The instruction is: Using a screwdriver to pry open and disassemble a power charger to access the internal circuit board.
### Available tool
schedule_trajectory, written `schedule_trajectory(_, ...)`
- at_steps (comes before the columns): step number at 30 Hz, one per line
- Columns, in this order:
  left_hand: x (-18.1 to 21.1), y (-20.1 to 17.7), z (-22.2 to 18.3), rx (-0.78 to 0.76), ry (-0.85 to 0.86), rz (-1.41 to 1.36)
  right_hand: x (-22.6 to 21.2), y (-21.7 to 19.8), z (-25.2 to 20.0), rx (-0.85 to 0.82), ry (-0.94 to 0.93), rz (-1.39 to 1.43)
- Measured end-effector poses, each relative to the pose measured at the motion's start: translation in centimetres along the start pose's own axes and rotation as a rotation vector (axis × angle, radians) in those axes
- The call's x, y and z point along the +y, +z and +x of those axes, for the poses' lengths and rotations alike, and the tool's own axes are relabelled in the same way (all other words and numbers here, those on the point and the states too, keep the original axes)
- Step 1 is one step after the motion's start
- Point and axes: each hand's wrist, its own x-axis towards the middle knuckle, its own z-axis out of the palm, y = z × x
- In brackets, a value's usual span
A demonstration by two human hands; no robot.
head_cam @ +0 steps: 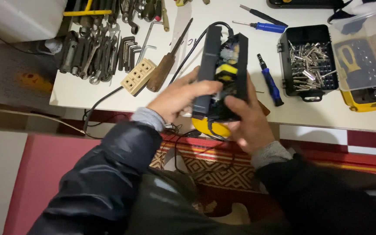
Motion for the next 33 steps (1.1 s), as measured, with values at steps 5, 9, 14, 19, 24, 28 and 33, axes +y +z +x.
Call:
schedule_trajectory(5,-0.3,-1.2,0.1,-0.012,0.019,-0.047,0.4,-1.1,-0.1,0.020,0.044,0.046)
schedule_trajectory(9,-1.6,-2.1,1.0,-0.029,-0.024,-0.181,0.2,-0.9,-0.1,-0.043,-0.204,-0.325)
schedule_trajectory(14,-0.9,-2.8,1.2,-0.013,-0.105,-0.392,-1.0,0.5,-0.1,0.168,0.133,0.198)
schedule_trajectory(19,1.9,-3.2,-1.3,0.076,-0.166,-0.513,-1.8,0.6,-0.5,0.251,0.183,0.195)
schedule_trajectory(24,-0.1,-6.3,-0.7,0.127,-0.187,-0.527,-1.6,-0.2,-0.2,0.194,0.193,0.194)
schedule_trajectory(28,-1.6,-7.9,-0.8,0.115,-0.124,-0.540,-2.4,0.7,-0.6,0.178,0.202,0.181)
schedule_trajectory(33,-4.3,-10.4,0.3,0.028,0.044,-0.531,-2.6,0.2,-0.7,0.138,0.181,0.188)
